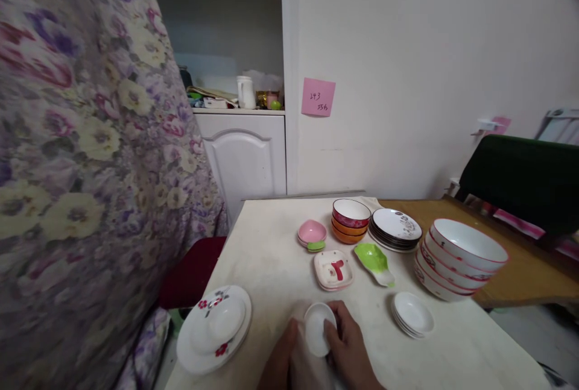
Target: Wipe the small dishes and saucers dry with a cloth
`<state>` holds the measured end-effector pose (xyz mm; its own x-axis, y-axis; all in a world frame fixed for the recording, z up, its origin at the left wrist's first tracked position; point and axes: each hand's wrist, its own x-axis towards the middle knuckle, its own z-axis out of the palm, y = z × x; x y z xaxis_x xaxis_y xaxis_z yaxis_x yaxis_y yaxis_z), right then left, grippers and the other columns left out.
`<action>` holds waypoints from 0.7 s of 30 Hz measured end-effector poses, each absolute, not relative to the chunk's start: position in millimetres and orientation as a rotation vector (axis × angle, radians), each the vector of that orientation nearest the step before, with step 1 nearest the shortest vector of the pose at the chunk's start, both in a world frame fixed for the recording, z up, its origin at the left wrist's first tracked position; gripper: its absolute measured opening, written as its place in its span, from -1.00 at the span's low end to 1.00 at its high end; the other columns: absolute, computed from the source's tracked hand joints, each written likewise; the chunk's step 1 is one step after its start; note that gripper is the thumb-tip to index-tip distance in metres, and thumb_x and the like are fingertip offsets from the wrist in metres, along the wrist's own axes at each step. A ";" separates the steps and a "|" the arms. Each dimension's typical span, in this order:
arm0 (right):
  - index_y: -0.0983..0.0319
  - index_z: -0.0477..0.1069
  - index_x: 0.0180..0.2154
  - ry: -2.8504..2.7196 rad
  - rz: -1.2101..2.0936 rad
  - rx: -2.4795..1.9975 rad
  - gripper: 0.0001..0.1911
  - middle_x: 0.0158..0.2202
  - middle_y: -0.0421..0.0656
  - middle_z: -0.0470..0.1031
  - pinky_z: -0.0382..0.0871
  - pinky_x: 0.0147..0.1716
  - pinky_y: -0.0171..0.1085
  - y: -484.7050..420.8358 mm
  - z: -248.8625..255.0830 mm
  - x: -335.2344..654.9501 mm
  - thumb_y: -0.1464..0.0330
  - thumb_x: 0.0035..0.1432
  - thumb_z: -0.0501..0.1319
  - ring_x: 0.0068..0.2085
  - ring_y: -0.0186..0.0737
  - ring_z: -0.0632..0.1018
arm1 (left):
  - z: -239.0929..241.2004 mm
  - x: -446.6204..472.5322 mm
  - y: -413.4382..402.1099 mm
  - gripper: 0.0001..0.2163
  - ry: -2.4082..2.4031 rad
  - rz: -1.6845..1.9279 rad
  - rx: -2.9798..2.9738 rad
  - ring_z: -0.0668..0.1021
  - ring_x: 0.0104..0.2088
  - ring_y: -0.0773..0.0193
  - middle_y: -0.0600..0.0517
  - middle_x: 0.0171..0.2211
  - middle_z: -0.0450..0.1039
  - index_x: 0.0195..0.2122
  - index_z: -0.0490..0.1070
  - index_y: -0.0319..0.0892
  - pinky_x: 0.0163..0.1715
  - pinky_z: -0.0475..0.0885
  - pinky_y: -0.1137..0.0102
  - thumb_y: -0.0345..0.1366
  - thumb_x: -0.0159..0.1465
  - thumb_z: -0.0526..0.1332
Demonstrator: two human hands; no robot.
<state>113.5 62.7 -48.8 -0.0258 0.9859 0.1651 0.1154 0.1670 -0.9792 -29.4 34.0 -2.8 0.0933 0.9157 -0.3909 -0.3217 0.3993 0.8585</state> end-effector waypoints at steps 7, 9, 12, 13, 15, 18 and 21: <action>0.19 0.30 -0.23 -1.370 1.084 -1.178 -0.84 -0.42 -0.24 0.45 0.29 -0.45 -0.32 63.8 -41.7 112.1 0.26 0.20 0.09 -0.43 -0.26 0.43 | -25.9 -40.3 42.7 -0.48 1.333 1.011 1.419 0.20 0.28 0.09 -0.06 0.25 0.22 0.20 0.21 -0.13 0.28 0.03 0.13 -0.21 0.20 0.14; 0.20 0.31 -0.26 -1.400 1.071 -1.162 -0.86 -0.37 -0.20 0.48 0.32 -0.35 -0.29 63.3 -38.6 112.0 0.27 0.19 0.10 -0.35 -0.22 0.46 | -31.2 -36.2 39.5 -0.51 1.391 0.960 1.741 0.16 0.29 0.10 -0.10 0.30 0.09 0.21 0.20 -0.10 0.26 0.08 0.12 -0.24 0.23 0.10; 0.20 0.30 -0.29 -1.385 1.122 -1.107 -0.84 -0.40 -0.21 0.45 0.32 -0.34 -0.29 62.9 -37.1 111.9 0.24 0.19 0.11 -0.35 -0.22 0.44 | -36.0 -31.0 34.8 -0.62 1.444 0.934 1.942 0.30 0.23 0.11 -0.16 0.30 0.07 0.10 0.35 -0.07 0.17 0.27 0.18 -0.19 0.28 0.03; 0.20 0.30 -0.31 -1.371 1.147 -1.086 -0.82 -0.41 -0.22 0.44 0.31 -0.35 -0.29 62.9 -37.2 111.6 0.22 0.19 0.12 -0.37 -0.23 0.43 | -37.0 -30.6 34.3 -0.65 1.460 0.955 1.942 0.33 0.20 0.13 -0.16 0.28 0.11 0.04 0.40 -0.07 0.15 0.30 0.20 -0.19 0.29 0.01; 0.21 0.30 -0.31 -1.357 1.187 -1.044 -0.81 -0.43 -0.23 0.41 0.31 -0.37 -0.30 63.0 -37.7 110.8 0.21 0.18 0.13 -0.38 -0.25 0.42 | -38.6 -31.5 35.3 -0.67 1.477 1.002 1.924 0.35 0.19 0.13 -0.15 0.21 0.24 -0.03 0.44 -0.09 0.16 0.30 0.20 -0.21 0.30 -0.02; 0.21 0.31 -0.31 -1.348 1.208 -1.019 -0.80 -0.43 -0.23 0.42 0.31 -0.38 -0.31 62.0 -36.9 109.9 0.20 0.19 0.12 -0.38 -0.25 0.41 | -38.9 -31.6 39.3 -0.58 1.519 1.116 1.790 0.36 0.18 0.11 -0.18 0.17 0.29 0.14 0.25 -0.19 0.13 0.31 0.18 -0.24 0.25 0.03; 0.20 0.33 -0.30 -1.372 1.162 -1.035 -0.79 -0.41 -0.20 0.44 0.31 -0.39 -0.31 58.8 -34.3 110.4 0.20 0.21 0.10 -0.38 -0.24 0.43 | -34.0 -26.3 41.4 -0.57 1.587 1.119 1.507 0.54 -0.06 0.08 -0.19 -0.03 0.48 0.09 0.24 -0.26 -0.08 0.42 0.23 -0.22 0.21 0.05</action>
